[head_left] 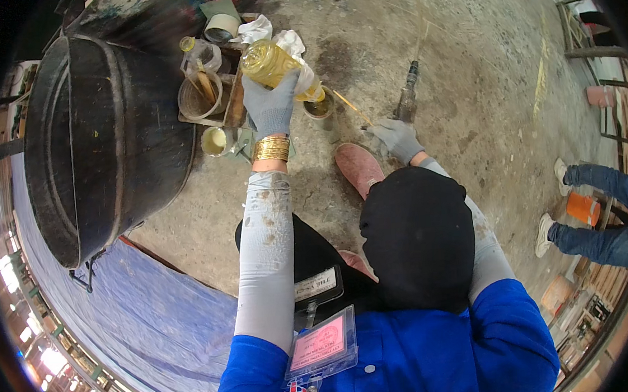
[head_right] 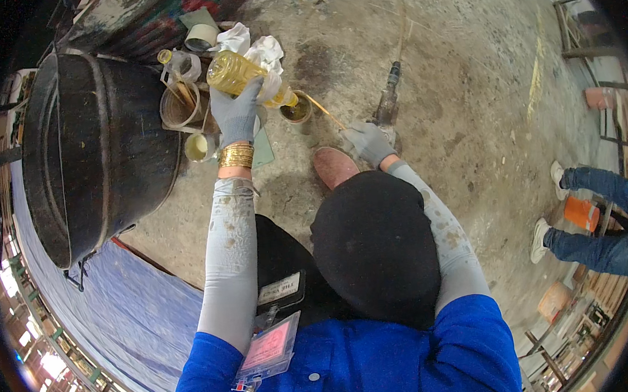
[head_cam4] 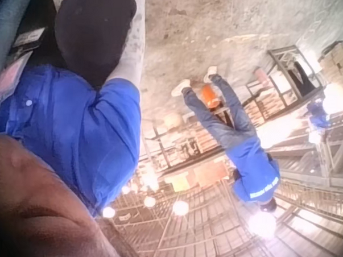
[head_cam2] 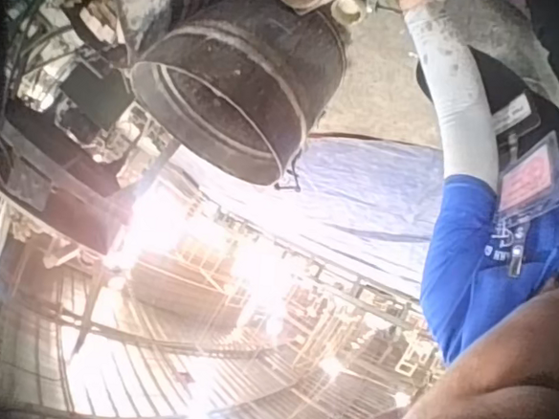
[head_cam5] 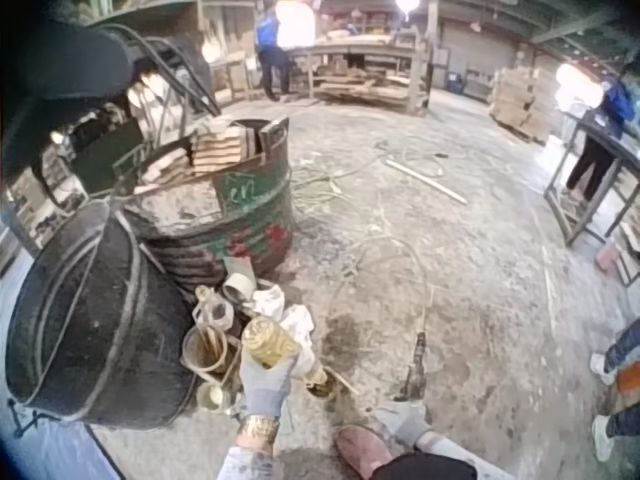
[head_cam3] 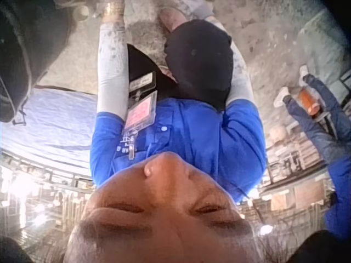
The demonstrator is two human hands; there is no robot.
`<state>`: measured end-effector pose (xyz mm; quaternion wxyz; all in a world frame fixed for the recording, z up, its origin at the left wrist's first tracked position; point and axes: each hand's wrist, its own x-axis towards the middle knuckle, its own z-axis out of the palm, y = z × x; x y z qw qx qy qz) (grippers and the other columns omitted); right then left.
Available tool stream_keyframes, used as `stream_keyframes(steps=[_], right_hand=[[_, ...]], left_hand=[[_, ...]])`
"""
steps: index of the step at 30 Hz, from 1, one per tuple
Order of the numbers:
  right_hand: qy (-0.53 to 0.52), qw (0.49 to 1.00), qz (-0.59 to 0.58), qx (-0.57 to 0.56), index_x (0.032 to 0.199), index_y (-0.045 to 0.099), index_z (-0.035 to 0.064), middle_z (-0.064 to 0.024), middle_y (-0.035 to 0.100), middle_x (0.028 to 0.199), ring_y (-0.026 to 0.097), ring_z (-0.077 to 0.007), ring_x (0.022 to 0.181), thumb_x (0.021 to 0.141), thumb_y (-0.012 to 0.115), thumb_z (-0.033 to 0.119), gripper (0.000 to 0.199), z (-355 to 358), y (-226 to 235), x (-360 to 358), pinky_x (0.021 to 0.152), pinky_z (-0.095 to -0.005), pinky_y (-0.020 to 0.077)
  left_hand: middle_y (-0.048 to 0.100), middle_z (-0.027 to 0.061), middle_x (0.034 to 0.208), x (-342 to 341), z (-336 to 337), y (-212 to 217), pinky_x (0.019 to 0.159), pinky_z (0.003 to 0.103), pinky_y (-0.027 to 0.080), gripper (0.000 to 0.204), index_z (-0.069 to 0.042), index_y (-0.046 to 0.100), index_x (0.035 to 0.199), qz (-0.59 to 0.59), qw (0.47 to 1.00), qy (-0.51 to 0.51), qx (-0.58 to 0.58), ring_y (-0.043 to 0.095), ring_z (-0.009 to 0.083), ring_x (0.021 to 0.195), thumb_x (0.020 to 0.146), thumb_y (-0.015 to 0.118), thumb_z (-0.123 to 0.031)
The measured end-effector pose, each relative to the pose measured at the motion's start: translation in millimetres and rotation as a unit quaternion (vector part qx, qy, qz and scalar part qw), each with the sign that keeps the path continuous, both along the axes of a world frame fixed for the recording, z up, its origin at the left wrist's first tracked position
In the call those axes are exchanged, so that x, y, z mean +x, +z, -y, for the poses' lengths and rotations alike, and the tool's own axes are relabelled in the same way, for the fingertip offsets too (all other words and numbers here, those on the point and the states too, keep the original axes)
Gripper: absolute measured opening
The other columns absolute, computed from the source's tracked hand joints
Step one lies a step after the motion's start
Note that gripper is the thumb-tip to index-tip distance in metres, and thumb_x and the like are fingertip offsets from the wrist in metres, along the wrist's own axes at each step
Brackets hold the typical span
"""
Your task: The person walks through a workshop and sits on the floor to mix materials. They pour a yellow liquid from a bottle into a small container and stir it with a stick. They then pour a clear liquid from another bottle into the same container and continue stirring the mixture.
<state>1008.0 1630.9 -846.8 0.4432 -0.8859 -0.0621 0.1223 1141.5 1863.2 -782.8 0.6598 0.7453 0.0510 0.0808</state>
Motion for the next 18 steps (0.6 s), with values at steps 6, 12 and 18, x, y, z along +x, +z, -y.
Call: stream_keyframes(steps=[6,12,18], right_hand=[[0.056,0.989,0.13,-0.044,0.088,0.059,0.0049,-0.0083,0.059,0.085,0.057,-0.0242,0.075,0.069,0.055,0.012,0.02,2,-3,0,0.062,-0.033,0.0461],[0.016,0.987,0.123,0.1,0.086,0.056,0.0007,-0.0081,0.058,0.072,0.058,-0.017,0.055,0.081,0.049,0.012,0.014,-5,-3,5,0.046,-0.0283,0.0459],[-0.073,0.972,-0.043,0.217,0.087,0.055,0.0013,-0.0066,0.057,0.065,0.055,-0.0144,0.047,0.084,0.046,0.015,0.017,-12,8,8,0.04,-0.0251,0.0426]], left_hand=[[0.058,0.0122,0.104,-7,-6,-12,0.077,0.03,0.049,0.048,0.001,0.047,0.112,-0.014,0.981,0.104,-0.164,0.059,0.0194,0.09,0.07,0.071,-0.002],[0.057,0.0125,0.104,-27,-25,-21,0.066,0.036,0.053,0.045,-0.002,0.047,0.115,-0.15,0.925,0.189,-0.294,0.06,0.0251,0.087,0.077,0.066,-0.017],[0.055,0.0132,0.108,-40,-23,-18,0.068,0.036,0.054,0.049,-0.001,0.043,0.118,-0.183,0.888,0.182,-0.38,0.059,0.0267,0.092,0.078,0.064,-0.022]])
